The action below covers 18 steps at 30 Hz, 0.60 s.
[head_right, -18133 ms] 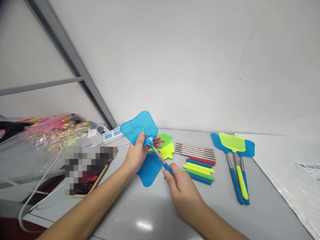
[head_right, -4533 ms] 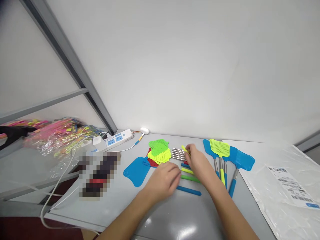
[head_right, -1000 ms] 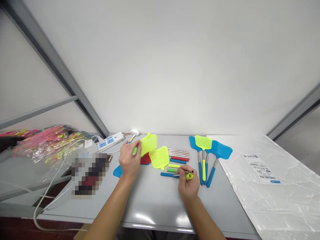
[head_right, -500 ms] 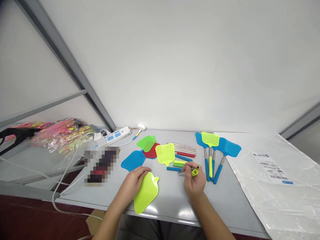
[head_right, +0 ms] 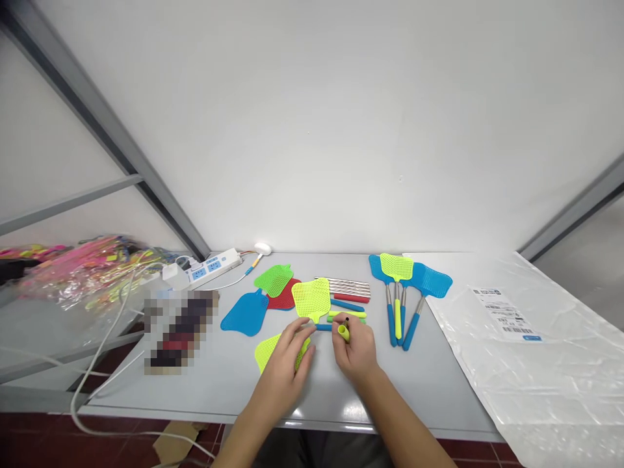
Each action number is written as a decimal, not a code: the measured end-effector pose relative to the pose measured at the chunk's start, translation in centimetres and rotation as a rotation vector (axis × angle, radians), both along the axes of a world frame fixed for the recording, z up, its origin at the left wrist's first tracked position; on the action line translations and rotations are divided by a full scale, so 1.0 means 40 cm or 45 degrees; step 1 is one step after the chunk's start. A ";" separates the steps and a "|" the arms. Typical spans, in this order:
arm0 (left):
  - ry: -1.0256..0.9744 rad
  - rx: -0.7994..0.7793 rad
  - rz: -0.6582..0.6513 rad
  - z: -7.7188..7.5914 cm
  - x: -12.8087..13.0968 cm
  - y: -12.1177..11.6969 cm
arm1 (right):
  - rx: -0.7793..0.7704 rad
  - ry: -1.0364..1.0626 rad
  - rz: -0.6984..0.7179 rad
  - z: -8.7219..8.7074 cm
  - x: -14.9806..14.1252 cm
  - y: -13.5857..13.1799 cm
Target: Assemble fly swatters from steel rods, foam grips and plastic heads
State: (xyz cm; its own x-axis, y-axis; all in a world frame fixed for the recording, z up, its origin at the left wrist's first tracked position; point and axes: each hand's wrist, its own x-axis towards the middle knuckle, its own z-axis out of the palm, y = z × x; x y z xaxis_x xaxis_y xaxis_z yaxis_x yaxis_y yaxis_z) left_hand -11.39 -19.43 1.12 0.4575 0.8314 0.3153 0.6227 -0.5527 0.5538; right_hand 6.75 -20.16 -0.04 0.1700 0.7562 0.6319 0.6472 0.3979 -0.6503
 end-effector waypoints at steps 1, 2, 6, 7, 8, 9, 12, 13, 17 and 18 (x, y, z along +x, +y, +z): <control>0.011 0.017 0.010 -0.009 -0.010 -0.009 | -0.054 -0.012 0.021 0.002 -0.001 0.002; 0.033 0.045 0.012 -0.017 -0.022 -0.014 | -0.107 -0.028 0.045 0.005 -0.002 0.004; 0.105 0.096 -0.037 -0.031 -0.088 0.002 | -0.250 -0.089 0.147 0.014 -0.008 0.011; 0.107 0.091 -0.062 -0.030 -0.105 0.009 | -0.267 -0.098 0.164 0.015 -0.009 0.011; 0.107 0.095 -0.089 -0.028 -0.121 0.016 | -0.280 -0.103 0.176 0.016 -0.011 0.010; 0.112 0.110 -0.115 -0.026 -0.134 0.022 | -0.288 -0.104 0.182 0.016 -0.013 0.008; 0.117 0.222 -0.162 -0.020 -0.156 0.023 | -0.302 -0.083 0.195 0.016 -0.030 -0.007; 0.090 0.260 -0.165 -0.017 -0.156 0.017 | -0.303 -0.073 0.211 0.015 -0.040 -0.015; -0.271 0.196 -0.038 0.008 -0.124 -0.023 | -0.283 -0.041 0.309 0.012 -0.090 -0.049; -0.404 0.101 0.027 0.018 -0.110 -0.036 | -0.272 -0.037 0.333 0.011 -0.103 -0.057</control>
